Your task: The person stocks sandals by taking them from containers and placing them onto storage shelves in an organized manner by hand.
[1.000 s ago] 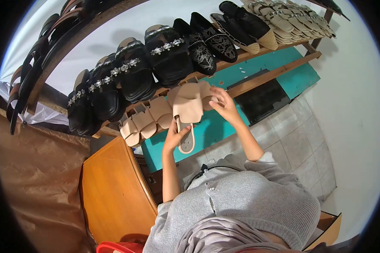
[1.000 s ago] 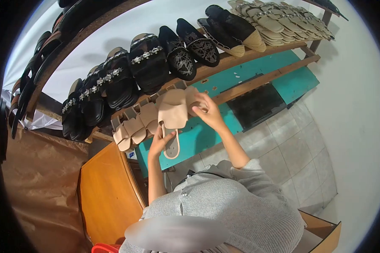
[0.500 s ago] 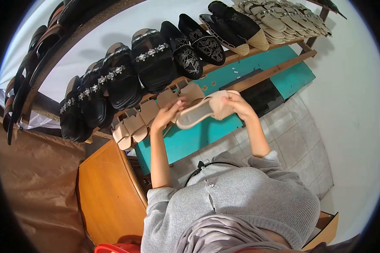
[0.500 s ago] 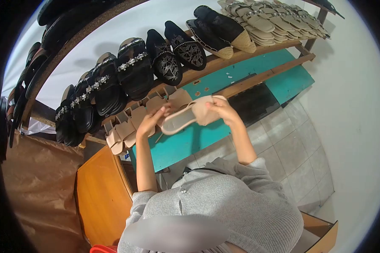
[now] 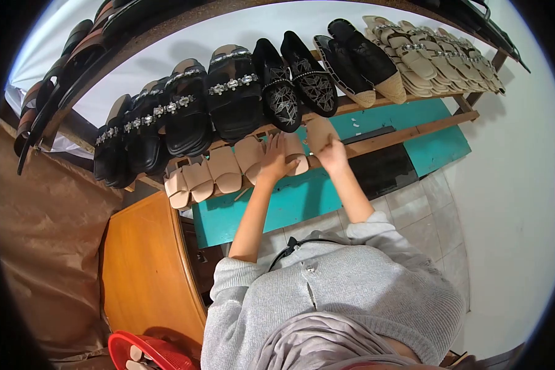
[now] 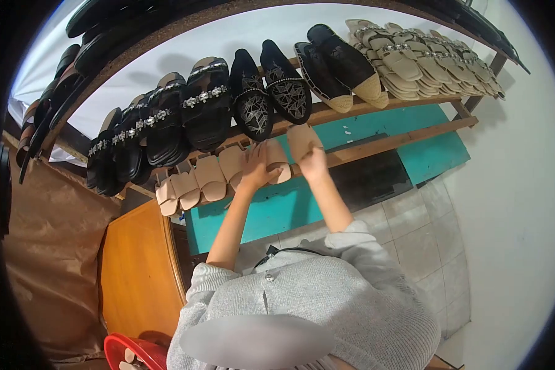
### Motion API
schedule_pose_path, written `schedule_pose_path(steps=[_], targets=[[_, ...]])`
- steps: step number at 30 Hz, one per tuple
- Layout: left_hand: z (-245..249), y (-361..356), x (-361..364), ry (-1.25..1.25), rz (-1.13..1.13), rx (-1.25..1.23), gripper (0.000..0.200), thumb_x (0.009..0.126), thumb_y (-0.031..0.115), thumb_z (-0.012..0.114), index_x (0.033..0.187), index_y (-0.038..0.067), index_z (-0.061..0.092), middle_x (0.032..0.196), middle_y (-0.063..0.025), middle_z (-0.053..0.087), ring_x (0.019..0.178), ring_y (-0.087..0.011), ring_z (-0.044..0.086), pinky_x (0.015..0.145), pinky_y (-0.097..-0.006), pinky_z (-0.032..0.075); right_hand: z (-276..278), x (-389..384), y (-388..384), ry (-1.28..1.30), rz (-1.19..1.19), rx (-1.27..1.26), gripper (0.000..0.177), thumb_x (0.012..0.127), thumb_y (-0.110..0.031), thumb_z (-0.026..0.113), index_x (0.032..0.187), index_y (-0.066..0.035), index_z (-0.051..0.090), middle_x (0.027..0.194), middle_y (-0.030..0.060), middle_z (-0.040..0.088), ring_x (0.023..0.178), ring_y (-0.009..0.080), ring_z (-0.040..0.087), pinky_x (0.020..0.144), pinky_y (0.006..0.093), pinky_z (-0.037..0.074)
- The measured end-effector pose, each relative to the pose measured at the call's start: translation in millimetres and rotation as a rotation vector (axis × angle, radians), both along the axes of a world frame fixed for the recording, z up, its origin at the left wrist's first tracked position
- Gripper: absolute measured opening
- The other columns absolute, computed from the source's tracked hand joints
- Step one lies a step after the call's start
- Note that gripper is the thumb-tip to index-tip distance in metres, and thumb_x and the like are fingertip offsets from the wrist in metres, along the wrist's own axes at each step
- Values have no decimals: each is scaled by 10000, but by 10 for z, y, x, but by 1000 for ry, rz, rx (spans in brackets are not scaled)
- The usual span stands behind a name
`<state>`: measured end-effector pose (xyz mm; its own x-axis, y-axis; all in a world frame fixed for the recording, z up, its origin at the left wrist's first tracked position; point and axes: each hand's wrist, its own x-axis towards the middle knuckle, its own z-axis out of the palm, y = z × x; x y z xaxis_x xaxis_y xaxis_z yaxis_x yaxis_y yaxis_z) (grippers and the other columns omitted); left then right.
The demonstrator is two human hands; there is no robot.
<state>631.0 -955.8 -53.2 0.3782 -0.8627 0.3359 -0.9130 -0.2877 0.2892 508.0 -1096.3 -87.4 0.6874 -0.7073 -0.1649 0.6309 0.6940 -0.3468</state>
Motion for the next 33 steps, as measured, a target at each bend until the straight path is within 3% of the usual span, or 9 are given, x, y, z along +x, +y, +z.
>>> schedule_pose_path(steps=[4, 9, 11, 16, 17, 21, 26, 33], targets=[[-157, 15, 138, -47, -17, 3, 687, 683, 214, 665, 1291, 38, 398, 1298, -153, 432, 1234, -337, 367, 1044, -458, 254, -122, 369, 165, 21, -238, 30, 297, 933, -106, 385, 1223, -56, 426, 1231, 96, 482, 1129, 249, 478, 974, 413, 394], [-213, 5, 186, -30, -51, -66, 601, 689, 8, 563, 1272, 50, 422, 1264, -142, 456, 1220, -344, 370, 1039, -460, 269, -78, 234, 195, 132, -110, 121, 308, 969, -114, 289, 1266, -86, 365, 1285, 97, 426, 1168, 265, 449, 1003, 450, 368], [-225, 25, 143, -73, -39, -176, 606, 669, -55, 542, 1260, 34, 439, 1260, -186, 457, 1186, -399, 390, 1030, -481, 280, -55, 182, 224, 149, -80, 153, 317, 968, -106, 288, 1279, -96, 348, 1301, 93, 408, 1168, 271, 447, 1004, 458, 364], [-186, 39, 144, -58, -74, -121, 622, 669, -65, 532, 1271, 69, 445, 1265, -166, 459, 1190, -404, 380, 1029, -483, 278, 39, 245, 386, 192, -143, 126, 318, 967, -112, 317, 1284, -117, 289, 1252, 96, 378, 1167, 264, 408, 985, 417, 371], [-185, 45, 145, -71, -81, -126, 626, 668, -59, 535, 1273, 79, 448, 1254, -157, 466, 1188, -397, 381, 1027, -481, 279, 20, 248, 372, 209, -111, 170, 331, 976, -125, 286, 1304, -128, 330, 1323, 83, 386, 1205, 247, 425, 1009, 434, 387], [-92, 79, 89, -86, -109, -118, 603, 683, -30, 533, 1270, 81, 452, 1214, -142, 485, 1164, -378, 396, 1025, -478, 273, 73, 200, 435, 216, -97, 173, 335, 981, -125, 252, 1304, -137, 338, 1321, 80, 392, 1198, 237, 434, 1005, 419, 395], [-150, 22, 50, -204, 11, -155, 559, 702, 33, 539, 1254, 89, 471, 1173, -102, 503, 1118, -321, 425, 1004, -436, 281, -154, 280, 295, 206, -39, 182, 339, 990, -169, 200, 1283, -88, 351, 1305, 101, 403, 1167, 239, 453, 982, 398, 417], [-178, -34, -45, -246, 132, -211, 555, 692, 35, 515, 1244, 80, 480, 1148, -87, 510, 1092, -297, 438, 1009, -448, 246, 82, 130, 337, 186, -12, 265, 325, 986, -171, 234, 1262, -53, 359, 1250, 109, 437, 1158, 242, 450, 977, 398, 418]])
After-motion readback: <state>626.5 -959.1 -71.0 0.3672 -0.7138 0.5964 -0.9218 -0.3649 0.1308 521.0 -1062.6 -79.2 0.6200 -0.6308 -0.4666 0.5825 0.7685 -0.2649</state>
